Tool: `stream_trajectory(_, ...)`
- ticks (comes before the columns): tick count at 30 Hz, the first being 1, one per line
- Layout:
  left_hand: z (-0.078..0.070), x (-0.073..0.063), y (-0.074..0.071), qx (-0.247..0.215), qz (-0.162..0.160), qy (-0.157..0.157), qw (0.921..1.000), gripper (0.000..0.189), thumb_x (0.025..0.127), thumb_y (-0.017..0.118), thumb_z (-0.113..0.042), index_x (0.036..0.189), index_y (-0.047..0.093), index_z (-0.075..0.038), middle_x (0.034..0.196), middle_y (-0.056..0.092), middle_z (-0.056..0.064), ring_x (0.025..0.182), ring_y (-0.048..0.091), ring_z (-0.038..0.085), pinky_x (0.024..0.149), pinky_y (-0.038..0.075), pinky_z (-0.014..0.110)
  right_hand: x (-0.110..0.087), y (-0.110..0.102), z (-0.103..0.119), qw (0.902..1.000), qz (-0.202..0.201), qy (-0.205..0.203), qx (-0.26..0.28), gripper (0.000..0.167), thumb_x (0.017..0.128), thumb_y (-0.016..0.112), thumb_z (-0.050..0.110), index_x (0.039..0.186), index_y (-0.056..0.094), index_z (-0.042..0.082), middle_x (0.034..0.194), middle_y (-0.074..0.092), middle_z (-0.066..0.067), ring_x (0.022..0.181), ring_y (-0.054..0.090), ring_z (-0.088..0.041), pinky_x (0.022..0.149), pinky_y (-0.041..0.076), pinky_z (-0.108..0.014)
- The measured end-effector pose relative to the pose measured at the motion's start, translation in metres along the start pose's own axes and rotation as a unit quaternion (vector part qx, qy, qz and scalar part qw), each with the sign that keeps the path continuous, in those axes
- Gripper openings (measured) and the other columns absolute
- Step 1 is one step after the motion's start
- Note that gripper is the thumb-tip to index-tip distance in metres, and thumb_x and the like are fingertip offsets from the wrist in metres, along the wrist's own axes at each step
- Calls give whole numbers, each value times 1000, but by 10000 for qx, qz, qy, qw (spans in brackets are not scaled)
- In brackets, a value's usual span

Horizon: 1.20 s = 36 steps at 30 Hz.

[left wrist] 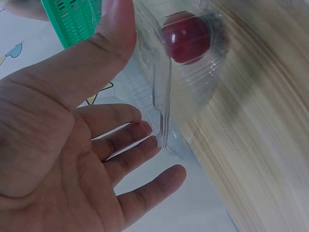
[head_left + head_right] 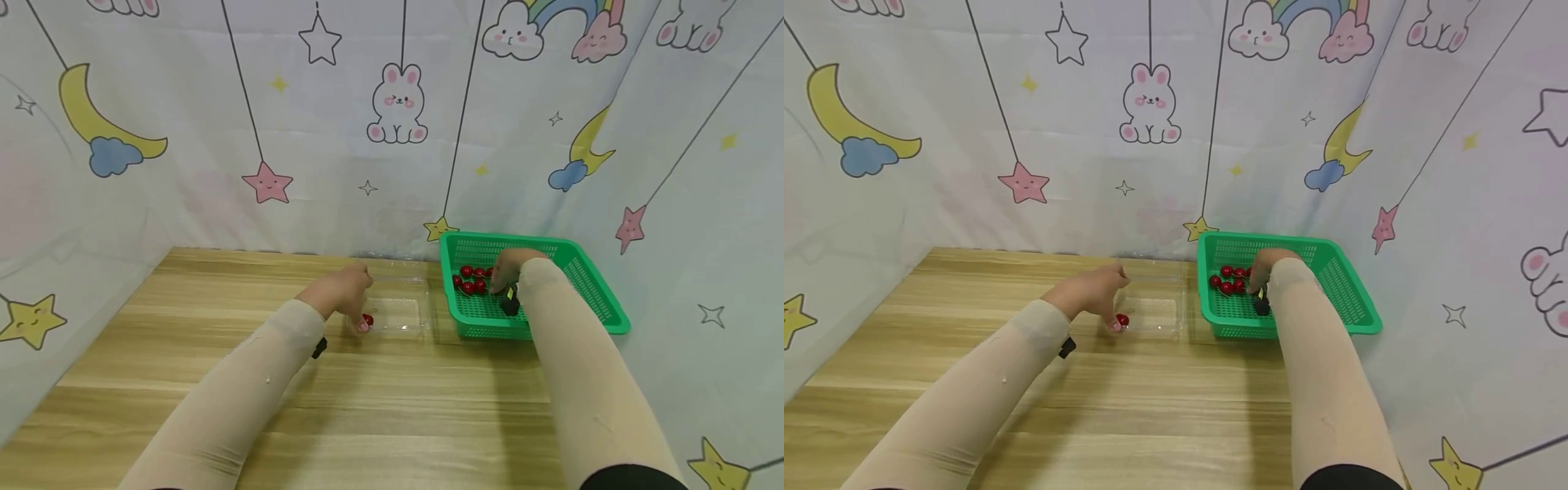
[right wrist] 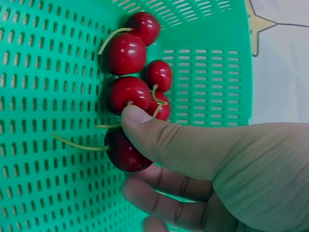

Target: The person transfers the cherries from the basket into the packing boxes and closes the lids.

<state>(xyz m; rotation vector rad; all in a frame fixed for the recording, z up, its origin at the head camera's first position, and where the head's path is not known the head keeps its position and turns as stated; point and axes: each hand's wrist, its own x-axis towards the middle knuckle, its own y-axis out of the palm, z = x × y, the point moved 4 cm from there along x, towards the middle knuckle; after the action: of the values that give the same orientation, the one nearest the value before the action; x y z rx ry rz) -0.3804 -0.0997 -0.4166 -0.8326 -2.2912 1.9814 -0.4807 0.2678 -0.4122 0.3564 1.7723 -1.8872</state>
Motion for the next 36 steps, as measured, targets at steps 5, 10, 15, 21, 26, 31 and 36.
stream_trajectory(5,-1,-1,-1,10,19,-1,10000,111,85,103,-39,172,46,-1,184,32,22,170,38,43,136,42,59,-8,-11,0,9994,84,-163,288,28,111,76,32,88,77,16,92,73,-1,83,69,-19,76,57,-38)
stream_trajectory(10,-2,-1,-1,26,19,8,10000,110,84,103,-38,172,48,-1,182,36,21,168,41,42,134,44,58,-18,-27,6,9970,-159,-366,661,20,110,72,21,92,76,15,109,81,-8,107,80,-30,80,62,-38)
stream_trajectory(15,-1,2,-1,61,42,-17,10000,111,85,103,-39,173,46,-2,185,31,21,170,37,43,135,43,59,-33,-42,26,9917,-606,-454,1042,22,107,69,16,85,71,14,91,76,-7,89,72,-26,69,59,-35)
stream_trajectory(21,2,3,1,16,59,15,10000,114,84,103,-41,174,44,-2,187,27,22,173,32,44,137,39,59,-47,-54,59,9871,-961,-783,1009,19,105,64,14,101,81,6,87,77,-6,68,58,-16,65,53,-31)
stream_trajectory(26,4,3,2,21,21,39,10000,114,84,103,-40,173,45,-2,185,31,23,171,36,44,136,41,59,-54,-58,95,9850,-1251,-961,697,22,105,63,14,111,82,5,103,81,-10,78,63,-19,71,53,-35)
stream_trajectory(31,4,5,2,52,35,13,10000,113,84,103,-42,173,45,-2,185,32,22,171,36,44,135,42,59,-62,-55,134,9842,-1337,-1138,243,24,107,68,22,124,81,10,133,78,-13,97,68,-26,89,59,-45)
stream_trajectory(36,3,5,3,28,11,-4,10000,113,83,104,-41,172,47,-2,182,36,22,168,40,43,133,45,59,-64,-41,169,9793,-1329,-1514,201,26,107,77,25,127,80,9,133,79,-12,115,74,-30,103,64,-49)
